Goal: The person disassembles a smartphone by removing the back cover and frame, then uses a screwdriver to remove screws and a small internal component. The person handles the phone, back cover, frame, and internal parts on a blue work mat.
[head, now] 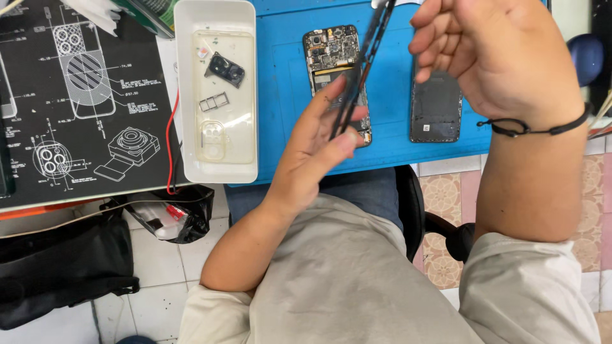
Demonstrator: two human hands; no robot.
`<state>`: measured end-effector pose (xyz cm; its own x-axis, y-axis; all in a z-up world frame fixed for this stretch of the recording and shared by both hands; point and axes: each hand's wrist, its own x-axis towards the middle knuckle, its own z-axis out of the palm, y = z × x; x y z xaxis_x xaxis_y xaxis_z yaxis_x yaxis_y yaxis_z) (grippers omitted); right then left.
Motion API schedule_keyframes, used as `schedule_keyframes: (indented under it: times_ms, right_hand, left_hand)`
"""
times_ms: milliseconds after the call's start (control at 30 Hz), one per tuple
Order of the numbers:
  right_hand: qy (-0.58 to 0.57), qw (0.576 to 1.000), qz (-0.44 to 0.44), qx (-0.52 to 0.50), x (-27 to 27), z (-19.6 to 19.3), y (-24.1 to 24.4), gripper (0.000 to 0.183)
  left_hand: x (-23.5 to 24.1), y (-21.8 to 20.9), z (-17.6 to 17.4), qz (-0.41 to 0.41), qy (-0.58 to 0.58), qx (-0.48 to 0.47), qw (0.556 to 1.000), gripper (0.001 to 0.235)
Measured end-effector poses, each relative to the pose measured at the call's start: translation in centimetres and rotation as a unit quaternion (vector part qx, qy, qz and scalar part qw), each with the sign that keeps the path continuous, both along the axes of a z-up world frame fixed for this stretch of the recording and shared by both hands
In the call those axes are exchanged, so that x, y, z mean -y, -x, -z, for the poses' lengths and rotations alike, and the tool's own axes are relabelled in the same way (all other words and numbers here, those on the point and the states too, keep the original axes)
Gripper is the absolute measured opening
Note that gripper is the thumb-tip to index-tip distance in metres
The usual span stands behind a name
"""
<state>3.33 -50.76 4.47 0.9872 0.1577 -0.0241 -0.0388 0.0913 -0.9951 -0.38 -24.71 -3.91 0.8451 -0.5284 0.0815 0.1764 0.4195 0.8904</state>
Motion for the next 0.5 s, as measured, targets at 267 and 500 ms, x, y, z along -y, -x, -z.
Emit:
schedule_keyframes:
  times_ms: [267, 500]
  right_hand:
    - [0.488, 0.858, 0.131, 0.088, 0.2, 2.1, 3.7, 0.034]
    - [0.733, 0.656, 0.174, 0.043, -2.1, 6.0, 5.9, 0.091]
  left_hand:
    - [-1.0, -0.8, 2.4, 0.108, 0.194, -0.128, 0.967, 0.077]
    - [-1.7, -1.1, 2.9, 0.109, 0.197, -0.141, 0.964, 0.077]
